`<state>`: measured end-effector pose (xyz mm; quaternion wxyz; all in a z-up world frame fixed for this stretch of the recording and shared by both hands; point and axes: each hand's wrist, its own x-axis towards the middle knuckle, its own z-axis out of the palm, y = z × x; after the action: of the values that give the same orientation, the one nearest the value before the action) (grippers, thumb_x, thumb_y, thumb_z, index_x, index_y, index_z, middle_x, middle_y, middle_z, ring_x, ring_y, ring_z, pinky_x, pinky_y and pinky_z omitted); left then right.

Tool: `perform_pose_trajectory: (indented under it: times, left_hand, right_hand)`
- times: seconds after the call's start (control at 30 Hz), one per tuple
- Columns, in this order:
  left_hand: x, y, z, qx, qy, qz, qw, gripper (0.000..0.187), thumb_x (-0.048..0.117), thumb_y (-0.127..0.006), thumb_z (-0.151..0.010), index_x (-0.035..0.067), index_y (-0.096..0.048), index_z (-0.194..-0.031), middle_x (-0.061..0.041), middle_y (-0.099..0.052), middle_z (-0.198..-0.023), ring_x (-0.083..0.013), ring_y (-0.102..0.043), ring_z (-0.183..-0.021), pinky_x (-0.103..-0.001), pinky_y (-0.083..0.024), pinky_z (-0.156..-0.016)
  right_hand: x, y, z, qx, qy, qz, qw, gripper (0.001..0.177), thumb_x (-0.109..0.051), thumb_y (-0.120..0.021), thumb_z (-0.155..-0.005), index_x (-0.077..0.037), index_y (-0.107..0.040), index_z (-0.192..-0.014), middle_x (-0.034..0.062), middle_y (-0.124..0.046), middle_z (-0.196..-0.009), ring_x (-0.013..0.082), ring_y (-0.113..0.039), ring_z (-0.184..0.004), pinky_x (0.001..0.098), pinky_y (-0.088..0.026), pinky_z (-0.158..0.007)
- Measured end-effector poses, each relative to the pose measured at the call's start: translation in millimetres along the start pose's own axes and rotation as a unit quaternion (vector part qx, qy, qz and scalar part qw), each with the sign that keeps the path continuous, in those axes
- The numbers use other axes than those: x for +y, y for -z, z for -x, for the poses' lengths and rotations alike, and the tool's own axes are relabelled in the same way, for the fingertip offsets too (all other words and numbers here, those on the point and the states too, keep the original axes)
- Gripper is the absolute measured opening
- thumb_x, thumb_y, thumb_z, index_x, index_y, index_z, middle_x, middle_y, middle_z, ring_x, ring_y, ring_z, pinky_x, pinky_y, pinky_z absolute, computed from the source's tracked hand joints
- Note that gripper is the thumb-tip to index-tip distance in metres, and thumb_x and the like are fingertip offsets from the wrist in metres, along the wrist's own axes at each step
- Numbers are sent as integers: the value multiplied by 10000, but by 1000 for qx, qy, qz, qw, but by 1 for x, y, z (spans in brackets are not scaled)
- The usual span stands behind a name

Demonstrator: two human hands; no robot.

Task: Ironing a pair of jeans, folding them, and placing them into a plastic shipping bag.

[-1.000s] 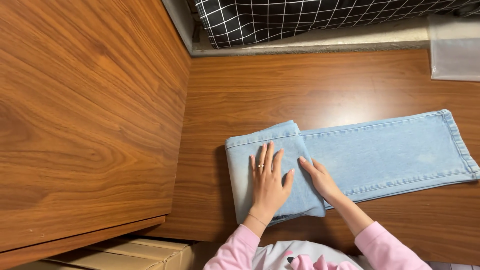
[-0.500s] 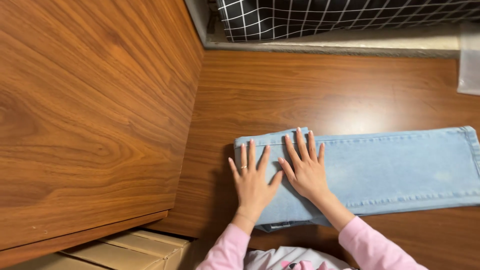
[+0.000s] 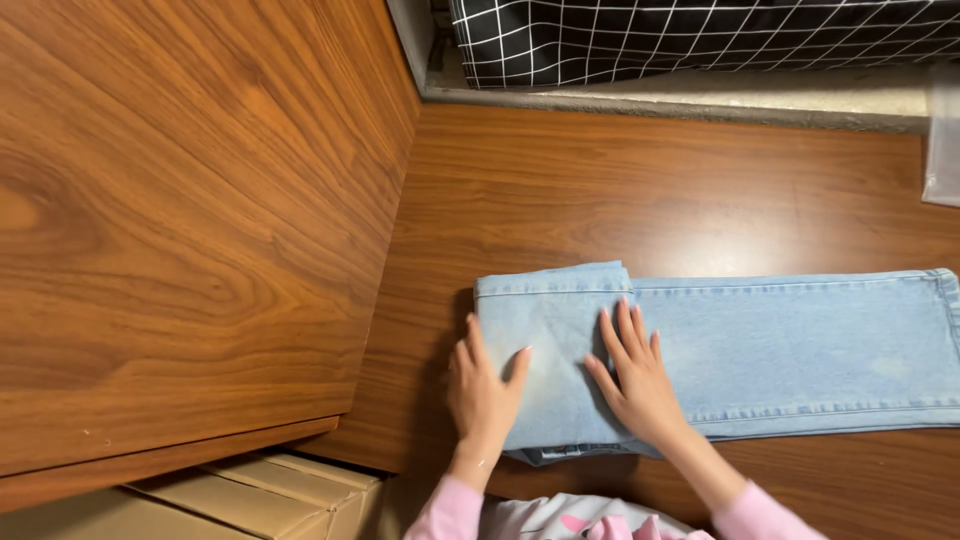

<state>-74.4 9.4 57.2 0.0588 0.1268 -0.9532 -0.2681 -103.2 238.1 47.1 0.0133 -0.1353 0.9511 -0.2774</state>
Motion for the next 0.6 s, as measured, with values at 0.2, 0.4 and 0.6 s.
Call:
perform_pose_trajectory:
  times: [0.2, 0.4, 0.6]
  left_hand:
    - [-16, 36, 0, -136, 176, 306, 926, 567, 398, -772, -844, 6, -693, -1246, -177, -834, -1040, -268, -804, -798, -338, -653, -697]
    - [79, 100, -20, -124, -35, 376, 918, 497, 223, -748, -838, 6, -583, -1254, -197, -799, -1054, -279, -765, -791, -355, -611, -660]
    - [178, 50, 15, -74, -246, 268, 929, 730, 409, -682, -866, -45, -459, -1393, -252, -515, -1271, -405, -541, -1080, -516, -437, -941]
  right_hand:
    - [-3, 0, 47, -12, -59, -157, 986, 699, -367, -491, -1062, -42, -321, -1657, 131, -126, -1817, 294, -6, -1688, 487, -33, -1319]
    - [-25, 1, 29, -91, -217, -462, 855, 738, -470, -365, -1012, -272, -177, -1698, 25, -86, -1837, 227, -141, -1662, 434, -165, -1307]
    - [-15, 28, 35, -27, -341, -560, 754, 744, -633, -322, -989, -341, -259, -1670, 68, -305, -1748, 286, -398, -1547, 475, -371, -1213]
